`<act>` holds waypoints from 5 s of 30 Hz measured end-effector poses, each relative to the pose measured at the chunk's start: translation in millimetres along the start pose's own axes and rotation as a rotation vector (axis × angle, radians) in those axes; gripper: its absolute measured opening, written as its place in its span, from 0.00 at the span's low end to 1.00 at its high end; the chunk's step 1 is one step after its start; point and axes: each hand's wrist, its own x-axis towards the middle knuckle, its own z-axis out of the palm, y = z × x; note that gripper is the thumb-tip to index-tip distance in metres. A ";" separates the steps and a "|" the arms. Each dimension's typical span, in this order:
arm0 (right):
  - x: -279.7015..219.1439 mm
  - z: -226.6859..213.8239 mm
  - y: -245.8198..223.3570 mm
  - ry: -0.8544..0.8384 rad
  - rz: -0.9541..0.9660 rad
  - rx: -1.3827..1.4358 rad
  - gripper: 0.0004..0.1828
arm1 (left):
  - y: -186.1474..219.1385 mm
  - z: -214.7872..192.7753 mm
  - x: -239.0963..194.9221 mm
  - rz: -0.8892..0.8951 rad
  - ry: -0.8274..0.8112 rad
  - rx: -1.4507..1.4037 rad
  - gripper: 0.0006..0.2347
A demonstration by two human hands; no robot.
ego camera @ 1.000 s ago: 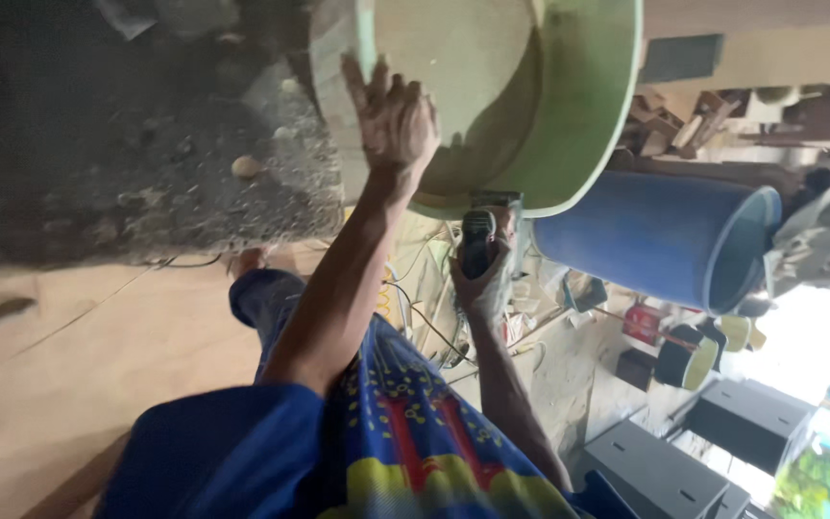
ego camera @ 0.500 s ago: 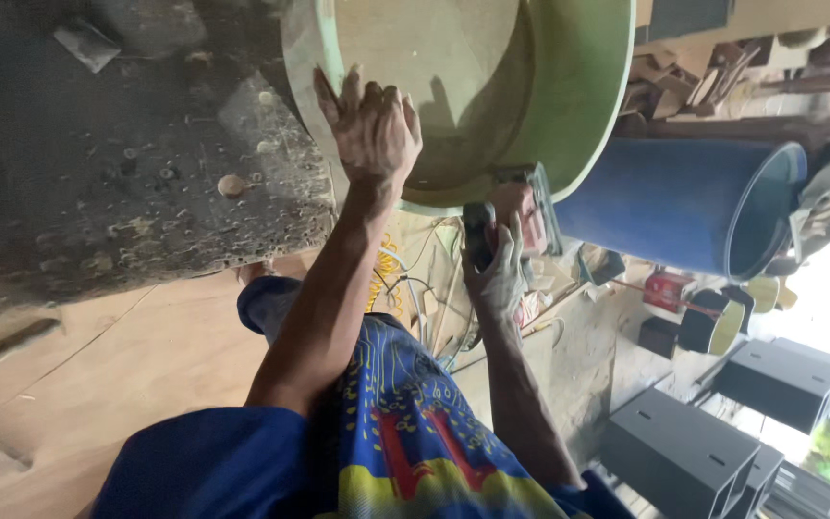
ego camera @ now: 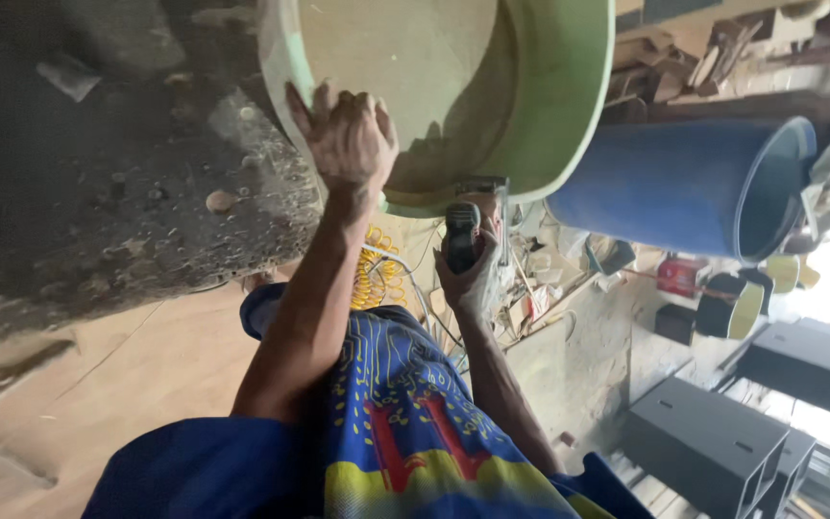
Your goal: The person sands the interior edges and surfaces of a large green plastic chair frame using an electric orbital sander held in one hand.
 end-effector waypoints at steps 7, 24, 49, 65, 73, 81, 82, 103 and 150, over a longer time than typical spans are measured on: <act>7.2 -27.8 -24.4 -0.003 0.312 -0.013 0.41 | -3.8 -3.7 2.7 0.006 -0.079 0.021 0.08; 33.4 -50.4 27.7 -0.215 0.521 -0.025 0.42 | 17.7 -54.8 16.2 0.099 0.041 0.094 0.05; 50.3 -42.8 -41.5 -0.294 0.664 -0.028 0.32 | -1.4 -16.4 7.4 0.112 -0.035 0.125 0.07; 52.2 -52.2 19.6 -0.361 0.460 -0.051 0.44 | 70.6 -115.9 18.5 0.078 -0.130 -0.038 0.09; 65.3 -67.9 -28.0 -0.247 0.330 -0.052 0.38 | 13.4 -46.2 16.0 0.160 -0.243 0.132 0.10; 32.3 -25.9 3.7 -0.263 0.146 -0.228 0.45 | -110.3 73.8 15.7 0.240 -0.105 0.237 0.07; 26.9 -24.3 5.5 -0.238 0.081 -0.279 0.46 | -117.0 79.1 16.1 0.237 -0.070 0.283 0.07; 50.8 -77.9 -11.2 -0.330 0.490 0.156 0.39 | -82.8 31.5 19.9 0.242 -0.167 0.143 0.08; 71.4 -65.7 27.6 -0.351 0.583 -0.013 0.42 | -37.1 31.2 -3.6 0.213 -0.096 0.166 0.01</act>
